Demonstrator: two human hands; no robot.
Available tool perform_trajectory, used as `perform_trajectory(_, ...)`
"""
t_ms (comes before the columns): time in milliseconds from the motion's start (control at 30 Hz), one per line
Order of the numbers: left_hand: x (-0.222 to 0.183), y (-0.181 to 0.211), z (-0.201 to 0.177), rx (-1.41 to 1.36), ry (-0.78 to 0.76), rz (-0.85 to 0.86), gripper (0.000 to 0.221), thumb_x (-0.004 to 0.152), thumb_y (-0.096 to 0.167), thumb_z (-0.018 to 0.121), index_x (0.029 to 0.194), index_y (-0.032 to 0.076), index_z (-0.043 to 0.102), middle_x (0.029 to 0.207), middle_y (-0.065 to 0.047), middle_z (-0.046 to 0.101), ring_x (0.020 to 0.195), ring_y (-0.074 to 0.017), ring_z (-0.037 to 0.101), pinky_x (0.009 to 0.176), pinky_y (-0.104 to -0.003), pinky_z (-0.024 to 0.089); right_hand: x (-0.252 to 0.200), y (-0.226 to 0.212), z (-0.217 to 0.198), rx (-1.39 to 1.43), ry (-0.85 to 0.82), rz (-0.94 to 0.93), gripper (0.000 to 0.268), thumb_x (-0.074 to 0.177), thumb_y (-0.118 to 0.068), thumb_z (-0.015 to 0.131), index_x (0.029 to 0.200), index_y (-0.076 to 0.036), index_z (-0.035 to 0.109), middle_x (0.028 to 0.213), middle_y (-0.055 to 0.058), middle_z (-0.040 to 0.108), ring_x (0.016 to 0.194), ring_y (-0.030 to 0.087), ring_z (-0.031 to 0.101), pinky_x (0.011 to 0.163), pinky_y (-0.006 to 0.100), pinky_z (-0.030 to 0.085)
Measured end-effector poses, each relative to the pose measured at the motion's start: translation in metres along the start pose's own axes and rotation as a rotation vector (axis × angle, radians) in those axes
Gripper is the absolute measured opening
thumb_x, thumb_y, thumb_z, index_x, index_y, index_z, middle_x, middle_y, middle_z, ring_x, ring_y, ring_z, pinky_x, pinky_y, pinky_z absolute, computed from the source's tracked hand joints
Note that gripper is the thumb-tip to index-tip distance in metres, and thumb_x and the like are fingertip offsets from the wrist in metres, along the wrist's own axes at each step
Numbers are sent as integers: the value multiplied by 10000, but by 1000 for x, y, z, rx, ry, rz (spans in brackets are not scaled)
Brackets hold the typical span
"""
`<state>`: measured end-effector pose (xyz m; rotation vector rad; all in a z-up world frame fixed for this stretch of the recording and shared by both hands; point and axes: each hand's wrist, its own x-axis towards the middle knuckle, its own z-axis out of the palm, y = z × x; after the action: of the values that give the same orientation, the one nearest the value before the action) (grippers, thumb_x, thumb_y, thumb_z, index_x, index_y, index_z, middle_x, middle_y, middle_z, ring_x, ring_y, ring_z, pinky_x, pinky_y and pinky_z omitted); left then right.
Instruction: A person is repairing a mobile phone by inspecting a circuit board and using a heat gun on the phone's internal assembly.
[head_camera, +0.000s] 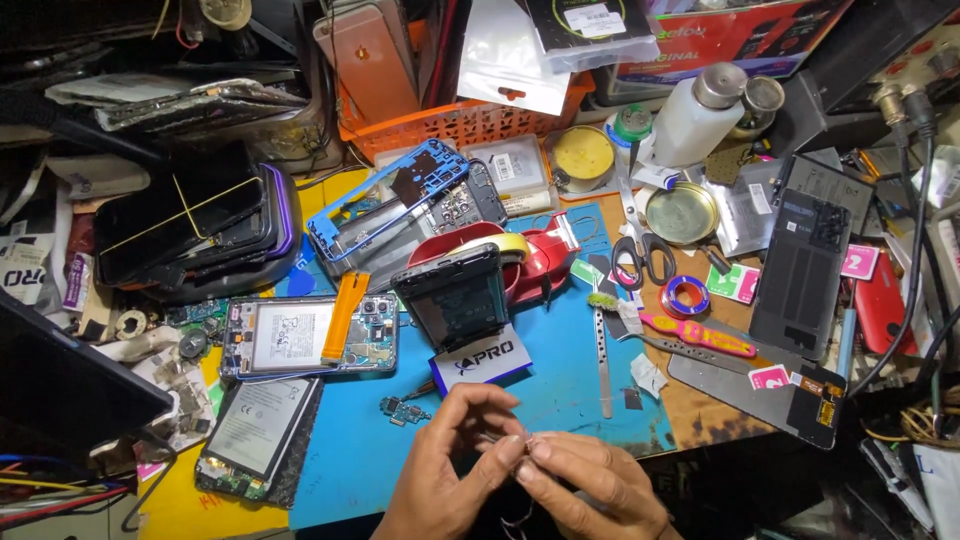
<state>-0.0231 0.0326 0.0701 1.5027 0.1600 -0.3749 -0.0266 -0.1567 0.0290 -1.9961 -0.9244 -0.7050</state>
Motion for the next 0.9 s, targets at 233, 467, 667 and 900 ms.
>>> perform_trajectory(233, 4, -17, 2, -47, -75, 35, 297, 964, 337, 651, 995, 105, 833, 947, -52, 668, 880, -190, 668, 817, -338, 536, -2, -11, 8, -156, 70, 143, 164, 927, -202, 725, 1084, -226, 767, 1009, -69, 703, 931, 128, 613, 791, 356, 598)
perform_trajectory(467, -2, -23, 2, -252, 19, 16, 153, 898, 196, 727, 868, 59, 790, 960, -114, 837, 1035, -261, 783, 950, -435, 620, 3, -19, 15, -135, 79, 197, 144, 886, -167, 742, 1013, -217, 786, 979, -109, 741, 850, 107, 625, 762, 323, 578)
perform_trajectory(667, -3, -15, -20, -290, 324, 174, 183, 982, 154, 593, 926, -4, 667, 701, -173, 780, 661, -296, 809, 664, -398, 706, 30, 3, 18, -9, 163, 236, 228, 912, -231, 698, 1090, -94, 737, 1032, 79, 763, 888, 209, 739, 789, 302, 625)
perform_trajectory(900, -5, -7, -54, -70, 315, 9, 231, 965, 221, 658, 994, 11, 750, 652, -58, 581, 479, -139, 461, 459, -327, 461, 66, 26, 1, -101, -17, 397, 291, 881, -72, 750, 1171, -50, 743, 1190, 132, 717, 1077, 247, 700, 967, 350, 577)
